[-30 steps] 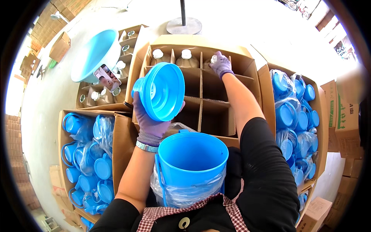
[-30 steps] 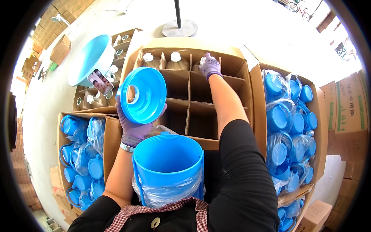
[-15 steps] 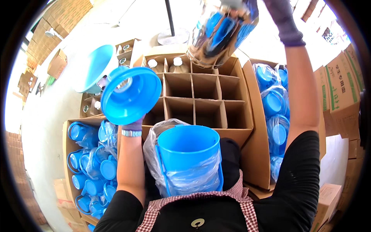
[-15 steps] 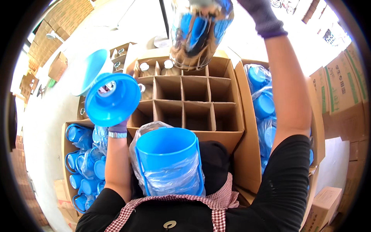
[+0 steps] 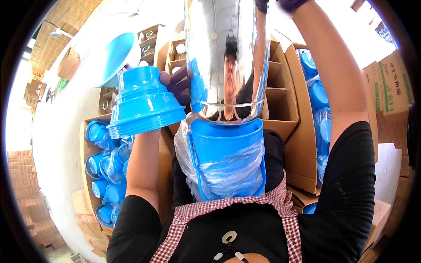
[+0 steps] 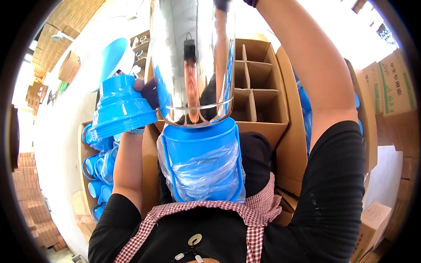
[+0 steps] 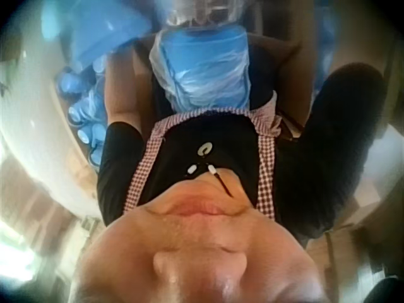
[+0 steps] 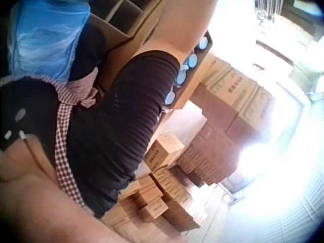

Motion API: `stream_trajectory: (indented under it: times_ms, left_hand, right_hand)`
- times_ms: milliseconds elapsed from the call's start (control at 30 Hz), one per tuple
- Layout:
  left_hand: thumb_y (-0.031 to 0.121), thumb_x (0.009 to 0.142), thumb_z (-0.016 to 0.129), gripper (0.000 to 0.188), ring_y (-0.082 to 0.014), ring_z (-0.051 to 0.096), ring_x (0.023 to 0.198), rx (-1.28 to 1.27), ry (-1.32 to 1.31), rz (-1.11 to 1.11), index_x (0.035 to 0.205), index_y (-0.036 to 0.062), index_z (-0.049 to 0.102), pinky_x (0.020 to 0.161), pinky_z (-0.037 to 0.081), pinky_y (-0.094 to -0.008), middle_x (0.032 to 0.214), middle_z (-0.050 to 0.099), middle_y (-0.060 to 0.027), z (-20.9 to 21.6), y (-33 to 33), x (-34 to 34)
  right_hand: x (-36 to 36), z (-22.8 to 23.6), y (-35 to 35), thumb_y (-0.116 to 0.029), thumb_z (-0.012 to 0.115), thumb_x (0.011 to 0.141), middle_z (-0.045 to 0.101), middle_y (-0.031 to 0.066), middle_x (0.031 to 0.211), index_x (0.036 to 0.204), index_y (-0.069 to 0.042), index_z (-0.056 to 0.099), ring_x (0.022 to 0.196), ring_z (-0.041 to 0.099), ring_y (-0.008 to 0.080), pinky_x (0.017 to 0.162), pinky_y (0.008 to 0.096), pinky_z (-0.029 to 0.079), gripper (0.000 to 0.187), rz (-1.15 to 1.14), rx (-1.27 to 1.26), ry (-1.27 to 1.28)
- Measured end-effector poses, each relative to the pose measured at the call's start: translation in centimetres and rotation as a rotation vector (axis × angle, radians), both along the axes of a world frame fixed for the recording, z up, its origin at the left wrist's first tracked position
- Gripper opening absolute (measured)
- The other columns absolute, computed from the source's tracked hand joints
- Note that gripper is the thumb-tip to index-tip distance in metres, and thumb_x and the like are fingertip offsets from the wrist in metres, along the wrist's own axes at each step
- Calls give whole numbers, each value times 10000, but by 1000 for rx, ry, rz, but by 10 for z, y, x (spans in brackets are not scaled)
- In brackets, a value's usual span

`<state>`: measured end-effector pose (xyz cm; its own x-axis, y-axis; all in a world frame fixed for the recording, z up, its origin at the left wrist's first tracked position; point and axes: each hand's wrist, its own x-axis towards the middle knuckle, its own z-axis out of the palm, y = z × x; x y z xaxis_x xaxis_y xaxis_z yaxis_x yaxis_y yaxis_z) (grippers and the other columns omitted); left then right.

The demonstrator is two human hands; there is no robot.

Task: The person assembles thermoses by inserting metallic liners into blue plastic casings, attaching the lids, and placing the finished items back into a cardboard box.

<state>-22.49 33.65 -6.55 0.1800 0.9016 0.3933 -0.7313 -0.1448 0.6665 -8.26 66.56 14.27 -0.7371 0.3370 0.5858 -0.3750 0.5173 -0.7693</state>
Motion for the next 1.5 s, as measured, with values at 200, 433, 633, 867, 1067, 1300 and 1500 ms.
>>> stream_trajectory:
  times_ms: [200, 433, 633, 867, 1067, 1300, 1500]
  left_hand:
    - [534, 1048, 537, 468, -447, 311, 1530, -125, -169, -59, 1347, 197, 662, 1192, 331, -686, 1689, 266, -212, -42, -36, -14]
    - [494, 1057, 535, 575, -384, 378, 1506, 4, -112, 263, 1513, 146, 511, 1173, 386, -662, 1626, 407, -159, -15, -11, -22]
    - [672, 953, 598, 872, -371, 542, 1376, -292, -213, 451, 1587, 120, 366, 1150, 467, -554, 1543, 509, -177, -4, 36, -2]
    - [606, 890, 739, 864, -310, 659, 1232, -600, 27, 211, 1488, 34, 489, 1040, 570, -454, 1385, 628, -195, 3, 47, 61]
    - [587, 903, 738, 859, -282, 662, 1230, -524, 143, 32, 1488, 7, 491, 1059, 554, -427, 1363, 654, -176, -9, 36, 58]
    - [697, 870, 694, 1025, -349, 561, 1363, -560, 353, 107, 1574, 28, 369, 1139, 487, -488, 1512, 519, -214, 11, 18, 72]
    - [720, 869, 684, 1081, -384, 536, 1389, -655, 359, 212, 1607, 29, 301, 1119, 507, -506, 1554, 465, -251, 26, -3, 76]
  right_hand:
    - [5, -65, -43, -297, 726, 975, 666, 19, 870, 1002, -67, 703, 742, 579, 81, 671, 230, 487, 232, 28, -300, -300]
    - [57, -114, -115, -390, 774, 925, 690, 80, 913, 1159, 3, 651, 815, 703, 150, 763, 296, 608, 474, 171, -432, -338]
    - [101, -135, -177, -377, 807, 901, 693, 113, 942, 1236, 25, 592, 875, 705, 128, 807, 280, 603, 566, 37, -448, -557]
    - [174, -141, -174, -238, 656, 975, 695, 83, 985, 1288, 15, 620, 842, 658, 129, 764, 290, 557, 404, 180, -443, -691]
    - [187, -125, -121, -217, 596, 1034, 718, 103, 1010, 1164, -1, 727, 913, 678, 153, 822, 310, 554, 284, -36, -25, -388]
    - [114, -125, -153, -351, 644, 1022, 720, 94, 1065, 1201, -19, 703, 995, 684, 184, 915, 321, 551, 382, 69, 96, -373]
    - [115, -131, -174, -408, 751, 936, 708, 123, 1133, 1274, -57, 659, 1067, 701, 236, 952, 378, 557, 495, 99, -197, -108]
